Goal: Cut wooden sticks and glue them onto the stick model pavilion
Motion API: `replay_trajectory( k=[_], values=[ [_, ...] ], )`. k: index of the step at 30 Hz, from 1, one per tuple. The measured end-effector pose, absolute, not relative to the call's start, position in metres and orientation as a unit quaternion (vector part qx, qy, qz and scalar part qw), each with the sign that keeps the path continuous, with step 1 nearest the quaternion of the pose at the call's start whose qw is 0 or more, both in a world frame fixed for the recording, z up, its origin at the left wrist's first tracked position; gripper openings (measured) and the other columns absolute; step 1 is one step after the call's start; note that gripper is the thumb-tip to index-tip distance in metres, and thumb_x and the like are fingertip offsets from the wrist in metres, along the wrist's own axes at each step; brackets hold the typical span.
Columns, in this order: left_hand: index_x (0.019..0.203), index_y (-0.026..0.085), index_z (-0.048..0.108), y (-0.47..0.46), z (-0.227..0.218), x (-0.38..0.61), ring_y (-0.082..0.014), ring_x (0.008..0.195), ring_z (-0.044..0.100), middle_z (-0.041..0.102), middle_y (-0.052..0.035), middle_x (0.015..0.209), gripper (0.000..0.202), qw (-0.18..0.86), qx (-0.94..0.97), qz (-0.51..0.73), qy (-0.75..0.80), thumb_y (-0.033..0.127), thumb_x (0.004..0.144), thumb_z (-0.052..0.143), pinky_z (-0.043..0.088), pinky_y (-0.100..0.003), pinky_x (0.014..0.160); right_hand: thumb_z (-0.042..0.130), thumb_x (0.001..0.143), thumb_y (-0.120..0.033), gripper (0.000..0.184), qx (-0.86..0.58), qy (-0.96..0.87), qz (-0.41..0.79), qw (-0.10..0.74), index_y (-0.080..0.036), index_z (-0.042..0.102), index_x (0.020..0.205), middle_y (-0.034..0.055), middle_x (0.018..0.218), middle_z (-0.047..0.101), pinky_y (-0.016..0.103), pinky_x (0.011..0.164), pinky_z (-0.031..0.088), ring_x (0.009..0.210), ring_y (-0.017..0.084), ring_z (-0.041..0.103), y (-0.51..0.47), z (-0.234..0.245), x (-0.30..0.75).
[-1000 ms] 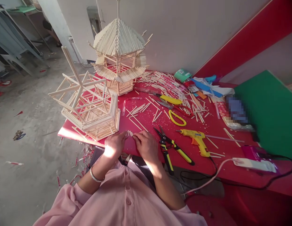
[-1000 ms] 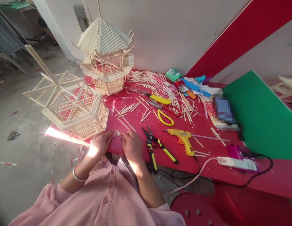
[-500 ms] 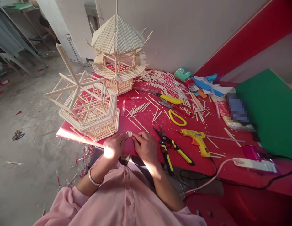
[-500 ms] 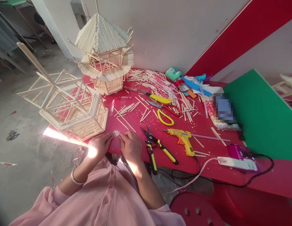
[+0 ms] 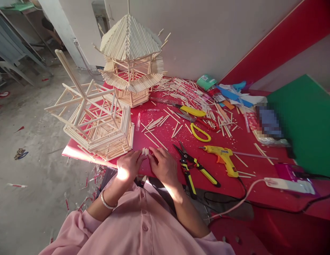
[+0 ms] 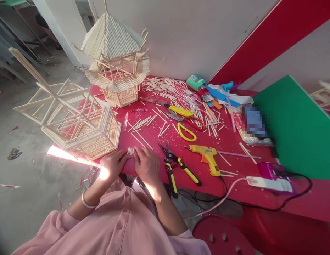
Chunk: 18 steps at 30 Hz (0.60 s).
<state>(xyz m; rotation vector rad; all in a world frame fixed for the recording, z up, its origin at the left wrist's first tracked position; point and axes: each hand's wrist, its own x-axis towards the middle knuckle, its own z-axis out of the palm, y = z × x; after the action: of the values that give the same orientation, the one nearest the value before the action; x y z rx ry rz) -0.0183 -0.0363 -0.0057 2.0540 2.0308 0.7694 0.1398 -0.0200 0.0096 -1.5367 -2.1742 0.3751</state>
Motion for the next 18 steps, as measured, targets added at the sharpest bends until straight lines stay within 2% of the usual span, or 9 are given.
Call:
replay_trajectory(
  k=[5,13,18],
  values=[
    [0.088,0.024,0.076,-0.0354,-0.0024,-0.0148,-0.0132,0.062,0.064,0.075,-0.0004,0.076,0.017,0.074,0.674,0.237,0.696,0.035,0.089,0.064,0.034,-0.025,0.054,0.051,0.094,-0.021,0.03,-0.562,-0.787,0.125,0.223,-0.02,0.064,0.121,0.0065,0.097,0.068,0.03,0.076,0.044,0.093,0.021,0.061,-0.0202,0.0097,0.1387],
    [0.088,0.024,0.076,-0.0347,0.0,-0.0135,-0.0144,0.06,0.063,0.075,-0.0014,0.075,0.018,0.067,0.67,0.215,0.707,0.035,0.09,0.061,0.032,-0.025,0.052,0.052,0.095,-0.025,0.028,-0.561,-0.789,0.122,0.218,-0.024,0.068,0.118,0.0051,0.091,0.066,0.028,0.07,0.042,0.088,0.019,0.061,-0.0212,0.0102,0.1377],
    [0.091,0.023,0.076,-0.0377,-0.0041,-0.0175,-0.0143,0.066,0.065,0.075,-0.0019,0.076,0.021,0.089,0.676,0.247,0.689,0.036,0.091,0.059,0.037,-0.023,0.055,0.051,0.095,-0.025,0.027,-0.561,-0.788,0.122,0.222,-0.025,0.069,0.115,0.0054,0.089,0.065,0.029,0.071,0.042,0.086,0.019,0.059,-0.0222,0.0089,0.1383]
  ],
)
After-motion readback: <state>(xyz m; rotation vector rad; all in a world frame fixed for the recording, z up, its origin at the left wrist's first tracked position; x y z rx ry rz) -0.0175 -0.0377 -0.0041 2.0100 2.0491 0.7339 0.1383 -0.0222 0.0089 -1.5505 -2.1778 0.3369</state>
